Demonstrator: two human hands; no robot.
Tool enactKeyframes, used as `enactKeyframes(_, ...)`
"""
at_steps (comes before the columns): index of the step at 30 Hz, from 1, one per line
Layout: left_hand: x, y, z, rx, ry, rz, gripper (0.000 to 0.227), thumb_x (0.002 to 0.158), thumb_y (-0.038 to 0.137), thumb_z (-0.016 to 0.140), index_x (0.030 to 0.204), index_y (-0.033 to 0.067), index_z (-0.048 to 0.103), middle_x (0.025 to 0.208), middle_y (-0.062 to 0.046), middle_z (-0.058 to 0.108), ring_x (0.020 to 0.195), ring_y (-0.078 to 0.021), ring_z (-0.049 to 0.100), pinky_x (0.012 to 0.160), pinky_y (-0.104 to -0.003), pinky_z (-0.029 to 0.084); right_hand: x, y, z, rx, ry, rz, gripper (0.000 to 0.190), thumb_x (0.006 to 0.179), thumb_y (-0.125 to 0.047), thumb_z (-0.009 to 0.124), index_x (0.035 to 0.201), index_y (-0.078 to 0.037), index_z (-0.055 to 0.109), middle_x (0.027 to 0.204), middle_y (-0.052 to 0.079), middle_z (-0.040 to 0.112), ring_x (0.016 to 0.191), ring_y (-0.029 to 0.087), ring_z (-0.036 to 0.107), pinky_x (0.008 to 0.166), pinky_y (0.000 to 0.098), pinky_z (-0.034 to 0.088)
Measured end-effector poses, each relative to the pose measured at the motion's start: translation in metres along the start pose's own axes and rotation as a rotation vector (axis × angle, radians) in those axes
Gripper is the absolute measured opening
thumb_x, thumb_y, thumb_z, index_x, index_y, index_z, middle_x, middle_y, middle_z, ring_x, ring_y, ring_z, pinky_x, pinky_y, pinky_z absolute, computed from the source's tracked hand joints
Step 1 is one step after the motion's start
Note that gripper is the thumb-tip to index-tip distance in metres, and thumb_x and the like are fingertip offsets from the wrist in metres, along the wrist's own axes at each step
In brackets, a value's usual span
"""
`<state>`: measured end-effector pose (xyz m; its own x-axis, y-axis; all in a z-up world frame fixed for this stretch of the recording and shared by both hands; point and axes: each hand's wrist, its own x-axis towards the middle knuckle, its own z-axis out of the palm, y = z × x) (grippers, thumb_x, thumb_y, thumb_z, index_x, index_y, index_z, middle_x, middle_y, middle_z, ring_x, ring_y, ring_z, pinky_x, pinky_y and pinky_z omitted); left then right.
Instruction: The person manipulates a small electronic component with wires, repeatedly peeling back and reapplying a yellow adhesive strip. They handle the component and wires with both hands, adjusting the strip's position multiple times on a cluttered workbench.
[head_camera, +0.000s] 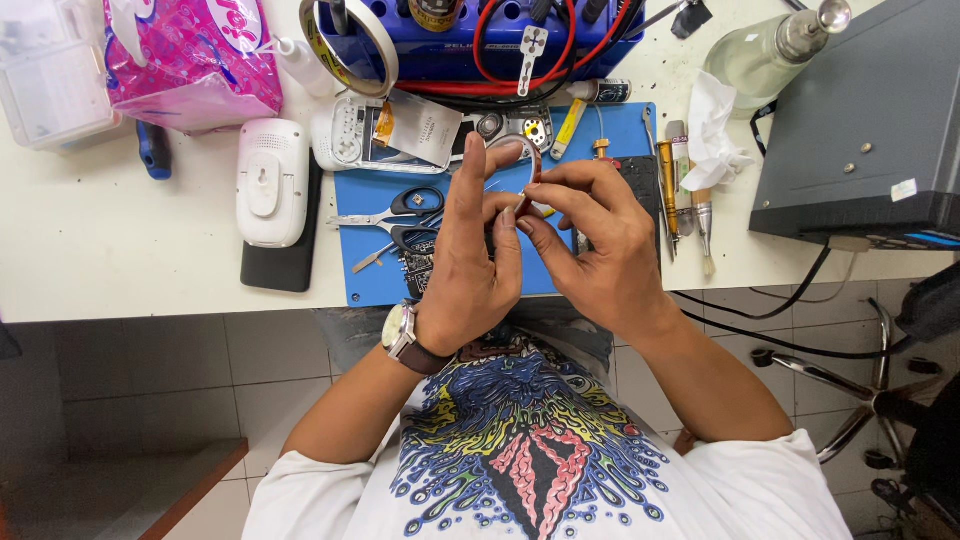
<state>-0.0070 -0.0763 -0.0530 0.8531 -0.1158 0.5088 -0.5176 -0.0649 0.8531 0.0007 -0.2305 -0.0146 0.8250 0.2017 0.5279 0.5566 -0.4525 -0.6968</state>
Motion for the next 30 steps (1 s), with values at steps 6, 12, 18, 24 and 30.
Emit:
enactKeyframes(6,-0.003,-0.003,0.003,0.012,0.014,0.018,0.073,0.107,-0.012,0.042,0.166,0.0065,0.005,0.156,-0.021,0.043,0.115,-0.0356,0.072,0.099,-0.048,0.062,0.001,0.003,0.001,0.046,0.025,0.027,0.017,0.095,0.000,0.079,0.111,-0.005,0.077,0.110,0.014,0.069,0.077,0.031,0.070,0.059,0.0366,0.056)
enactKeyframes(12,-0.002,-0.001,0.004,0.042,0.027,0.095,0.073,0.107,-0.013,0.042,0.166,0.0049,0.003,0.155,-0.022,0.044,0.113,-0.0334,0.073,0.097,-0.047,0.061,0.005,-0.003,0.004,0.151,0.079,0.069,0.010,0.096,0.004,0.076,0.106,0.000,0.076,0.107,0.016,0.069,0.090,0.041,0.074,0.071,0.0396,0.061)
enactKeyframes(18,-0.008,-0.012,0.003,0.129,0.018,0.171,0.073,0.103,-0.014,0.045,0.163,0.0006,0.006,0.151,-0.023,0.047,0.108,-0.0315,0.072,0.093,-0.044,0.062,0.004,0.003,0.006,0.165,0.084,0.076,0.003,0.097,0.002,0.074,0.099,0.001,0.075,0.102,0.017,0.068,0.090,0.041,0.074,0.070,0.0413,0.061)
enactKeyframes(24,-0.008,-0.009,0.004,0.181,0.041,0.226,0.071,0.104,-0.013,0.045,0.164,0.0022,0.010,0.149,-0.026,0.048,0.107,-0.0351,0.069,0.092,-0.046,0.061,-0.001,0.013,0.013,0.135,0.065,0.043,0.006,0.101,0.003,0.066,0.098,0.001,0.070,0.100,0.013,0.064,0.092,0.047,0.068,0.074,0.0467,0.059)
enactKeyframes(30,-0.006,-0.013,0.004,0.229,0.067,0.207,0.069,0.106,-0.011,0.044,0.165,0.0035,0.013,0.150,-0.024,0.048,0.109,-0.0343,0.068,0.090,-0.045,0.059,-0.001,0.012,0.016,0.091,0.006,0.023,0.010,0.104,0.003,0.060,0.096,-0.001,0.066,0.096,0.012,0.061,0.091,0.044,0.066,0.078,0.0467,0.056)
